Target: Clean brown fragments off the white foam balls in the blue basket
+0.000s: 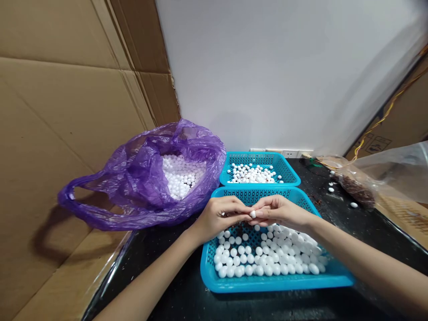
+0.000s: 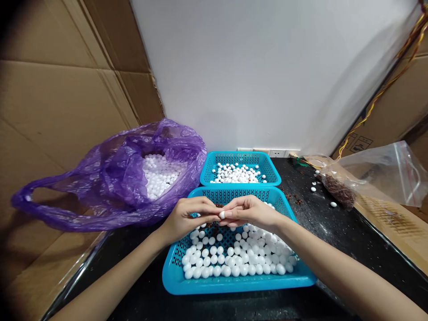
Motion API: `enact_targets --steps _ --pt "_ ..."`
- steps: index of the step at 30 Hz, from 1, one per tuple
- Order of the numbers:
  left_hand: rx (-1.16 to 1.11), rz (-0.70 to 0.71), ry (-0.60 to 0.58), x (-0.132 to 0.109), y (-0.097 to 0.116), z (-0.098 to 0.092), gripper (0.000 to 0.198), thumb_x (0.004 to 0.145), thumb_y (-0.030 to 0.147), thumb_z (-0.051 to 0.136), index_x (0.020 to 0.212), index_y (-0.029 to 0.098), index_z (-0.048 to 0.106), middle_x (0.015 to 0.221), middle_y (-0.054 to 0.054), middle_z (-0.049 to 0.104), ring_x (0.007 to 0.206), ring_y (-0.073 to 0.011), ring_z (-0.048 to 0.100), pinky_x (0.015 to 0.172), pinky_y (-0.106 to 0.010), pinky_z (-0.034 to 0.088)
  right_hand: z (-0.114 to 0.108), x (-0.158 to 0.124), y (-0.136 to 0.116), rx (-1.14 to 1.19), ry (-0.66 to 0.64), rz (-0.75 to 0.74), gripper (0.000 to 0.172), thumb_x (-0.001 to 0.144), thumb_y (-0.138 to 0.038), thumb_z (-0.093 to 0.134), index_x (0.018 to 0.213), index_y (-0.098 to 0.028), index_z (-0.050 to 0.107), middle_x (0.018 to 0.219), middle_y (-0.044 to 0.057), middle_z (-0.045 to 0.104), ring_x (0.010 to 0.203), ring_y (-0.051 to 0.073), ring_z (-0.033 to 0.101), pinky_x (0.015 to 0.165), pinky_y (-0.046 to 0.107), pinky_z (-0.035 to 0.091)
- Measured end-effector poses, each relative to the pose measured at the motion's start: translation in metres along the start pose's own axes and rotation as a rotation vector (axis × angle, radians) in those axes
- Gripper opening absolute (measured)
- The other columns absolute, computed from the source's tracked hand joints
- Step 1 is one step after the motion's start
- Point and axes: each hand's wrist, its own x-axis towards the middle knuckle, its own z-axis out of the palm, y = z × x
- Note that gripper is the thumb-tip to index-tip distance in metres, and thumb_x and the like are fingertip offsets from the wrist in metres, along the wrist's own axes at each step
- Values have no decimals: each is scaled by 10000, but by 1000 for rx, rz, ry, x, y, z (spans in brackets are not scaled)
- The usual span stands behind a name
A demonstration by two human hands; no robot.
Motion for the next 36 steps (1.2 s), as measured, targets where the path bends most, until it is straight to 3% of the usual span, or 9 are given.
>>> enact_targets --steps 19,26,29,31,33,36 --pt "-29 -78 -12 3 5 2 87 775 199 677 834 155 723 747 -53 700 654 -135 631 574 -221 485 0 0 3 -29 -11 12 153 709 -272 755 810 -168 707 816 40 732 759 134 690 684 226 535" --pt "-36 -147 -66 2 3 1 118 801 200 650 897 172 712 820 -42 689 734 -134 631 657 -230 489 0 -3 -4 -56 -22 21 183 728 -290 741 848 -161 693 841 47 729 794 131 685 719 223 518" --pt "-1 -197 -43 2 2 2 225 809 223 643 1033 202 660 905 -31 665 798 -136 625 689 -234 498 -6 -1 -4 -66 99 -61 217 734 -311 738 874 -155 683 855 57 719 818 149 677 747 248 518" --pt "47 -244 9 3 1 3 250 823 242 625 1070 202 626 919 -28 649 803 -138 619 686 -241 501 -13 3 -3 0 272 -160 236 720 -321 746 876 -158 676 895 62 706 859 174 672 792 275 520" --pt "114 -291 41 3 0 3 194 847 240 587 1031 193 627 910 -24 647 809 -142 614 707 -258 497 -22 6 -2 81 465 -244 255 696 -331 759 862 -157 671 952 80 693 930 209 657 857 305 512" --pt "209 -337 7 2 0 3 121 853 220 566 936 191 648 887 -13 653 830 -152 606 757 -288 480 -33 8 1 140 625 -304 267 667 -327 774 843 -159 665 998 102 682 1023 244 620 917 327 496"
